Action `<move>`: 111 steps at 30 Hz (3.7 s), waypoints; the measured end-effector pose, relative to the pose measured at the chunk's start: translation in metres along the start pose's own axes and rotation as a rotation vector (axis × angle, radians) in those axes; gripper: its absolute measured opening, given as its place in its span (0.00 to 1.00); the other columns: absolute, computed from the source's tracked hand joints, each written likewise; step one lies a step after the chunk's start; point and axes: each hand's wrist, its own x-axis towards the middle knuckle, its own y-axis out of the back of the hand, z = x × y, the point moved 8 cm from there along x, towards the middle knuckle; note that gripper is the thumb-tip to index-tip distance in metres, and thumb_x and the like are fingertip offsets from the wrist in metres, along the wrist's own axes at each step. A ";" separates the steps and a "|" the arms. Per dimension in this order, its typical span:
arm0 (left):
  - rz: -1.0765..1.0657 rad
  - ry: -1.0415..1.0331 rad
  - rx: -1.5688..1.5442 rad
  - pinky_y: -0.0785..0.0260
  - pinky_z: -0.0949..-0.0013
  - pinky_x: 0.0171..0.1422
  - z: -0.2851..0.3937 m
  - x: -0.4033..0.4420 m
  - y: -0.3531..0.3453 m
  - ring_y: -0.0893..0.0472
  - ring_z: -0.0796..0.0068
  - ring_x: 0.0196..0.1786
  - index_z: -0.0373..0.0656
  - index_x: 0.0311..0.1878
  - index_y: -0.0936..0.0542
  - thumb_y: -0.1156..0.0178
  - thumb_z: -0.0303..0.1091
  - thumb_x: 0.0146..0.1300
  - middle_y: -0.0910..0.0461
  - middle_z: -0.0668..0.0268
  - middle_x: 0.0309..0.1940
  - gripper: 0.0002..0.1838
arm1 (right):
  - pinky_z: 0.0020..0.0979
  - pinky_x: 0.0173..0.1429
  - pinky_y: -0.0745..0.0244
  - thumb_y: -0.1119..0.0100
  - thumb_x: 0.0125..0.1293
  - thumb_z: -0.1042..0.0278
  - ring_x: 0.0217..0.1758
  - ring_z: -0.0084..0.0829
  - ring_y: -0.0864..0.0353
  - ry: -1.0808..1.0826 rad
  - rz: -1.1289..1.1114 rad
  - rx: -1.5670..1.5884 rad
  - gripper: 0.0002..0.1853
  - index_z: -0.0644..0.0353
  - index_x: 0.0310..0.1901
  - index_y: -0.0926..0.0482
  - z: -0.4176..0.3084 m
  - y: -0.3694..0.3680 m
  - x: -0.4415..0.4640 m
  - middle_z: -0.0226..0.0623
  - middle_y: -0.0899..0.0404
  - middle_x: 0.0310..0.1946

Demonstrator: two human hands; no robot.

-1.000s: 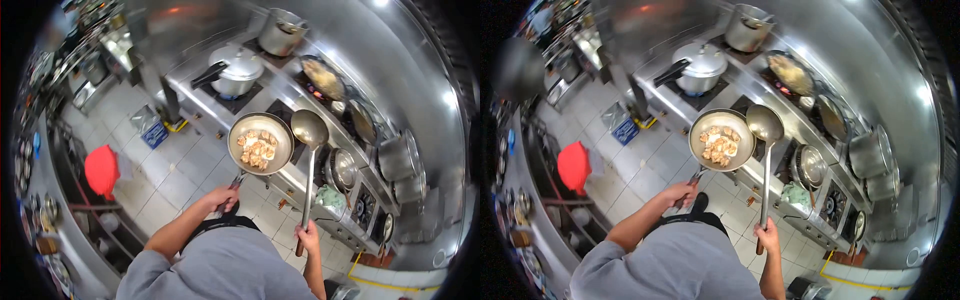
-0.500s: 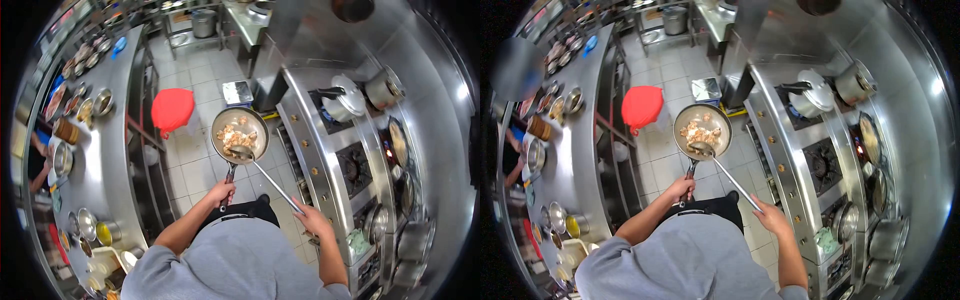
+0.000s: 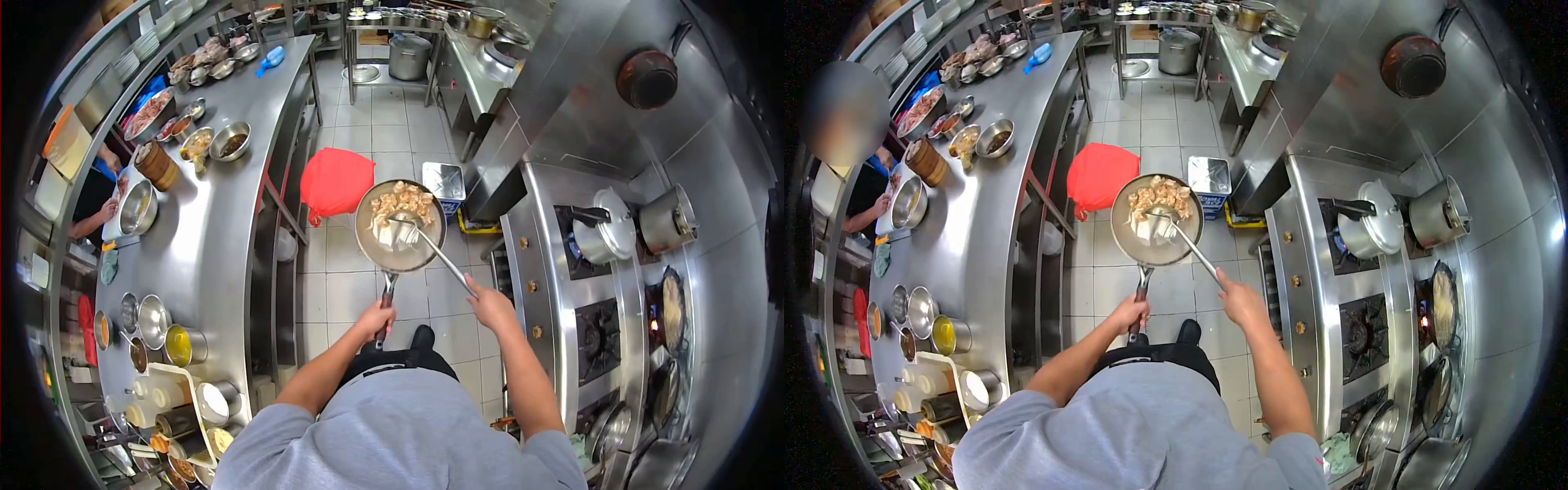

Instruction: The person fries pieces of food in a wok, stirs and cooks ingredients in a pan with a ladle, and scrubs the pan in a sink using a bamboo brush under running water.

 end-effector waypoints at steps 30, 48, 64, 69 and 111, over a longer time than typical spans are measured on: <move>0.060 0.134 -0.296 0.32 0.72 0.20 0.046 -0.034 0.026 0.30 0.81 0.18 0.47 0.35 0.32 0.46 0.30 0.60 0.30 0.73 0.21 0.04 | 0.43 0.51 0.23 0.47 0.62 0.72 0.47 0.48 0.20 0.210 -0.225 -0.215 0.39 0.35 0.74 0.46 -0.002 -0.043 0.012 0.44 0.21 0.47; 0.176 0.086 -0.221 0.32 0.71 0.18 0.019 -0.053 0.046 0.30 0.80 0.16 0.46 0.36 0.33 0.48 0.29 0.59 0.30 0.72 0.20 0.04 | 0.27 0.18 0.31 0.45 0.66 0.70 0.17 0.20 0.31 -0.115 -0.666 1.086 0.33 0.49 0.71 0.44 -0.060 -0.132 -0.022 0.29 0.31 0.24; 0.076 0.126 -0.456 0.34 0.74 0.22 0.024 -0.027 0.036 0.32 0.82 0.19 0.47 0.35 0.31 0.48 0.33 0.64 0.31 0.75 0.20 0.03 | 0.39 0.49 0.24 0.40 0.66 0.64 0.43 0.45 0.18 0.349 -0.255 0.001 0.34 0.34 0.72 0.40 -0.017 -0.054 0.004 0.48 0.18 0.44; 0.103 0.194 -0.463 0.33 0.73 0.22 0.011 -0.064 0.034 0.32 0.82 0.19 0.47 0.34 0.31 0.48 0.32 0.64 0.31 0.76 0.20 0.04 | 0.42 0.56 0.26 0.42 0.67 0.59 0.50 0.51 0.20 0.273 -0.387 -0.033 0.33 0.34 0.72 0.40 -0.024 -0.007 -0.026 0.48 0.19 0.49; 0.097 0.058 -0.433 0.34 0.70 0.21 0.013 -0.019 0.007 0.31 0.78 0.18 0.47 0.36 0.33 0.51 0.30 0.63 0.32 0.73 0.20 0.02 | 0.35 0.49 0.25 0.43 0.66 0.71 0.44 0.39 0.20 0.065 0.005 0.360 0.31 0.54 0.71 0.37 -0.010 -0.064 -0.002 0.50 0.20 0.45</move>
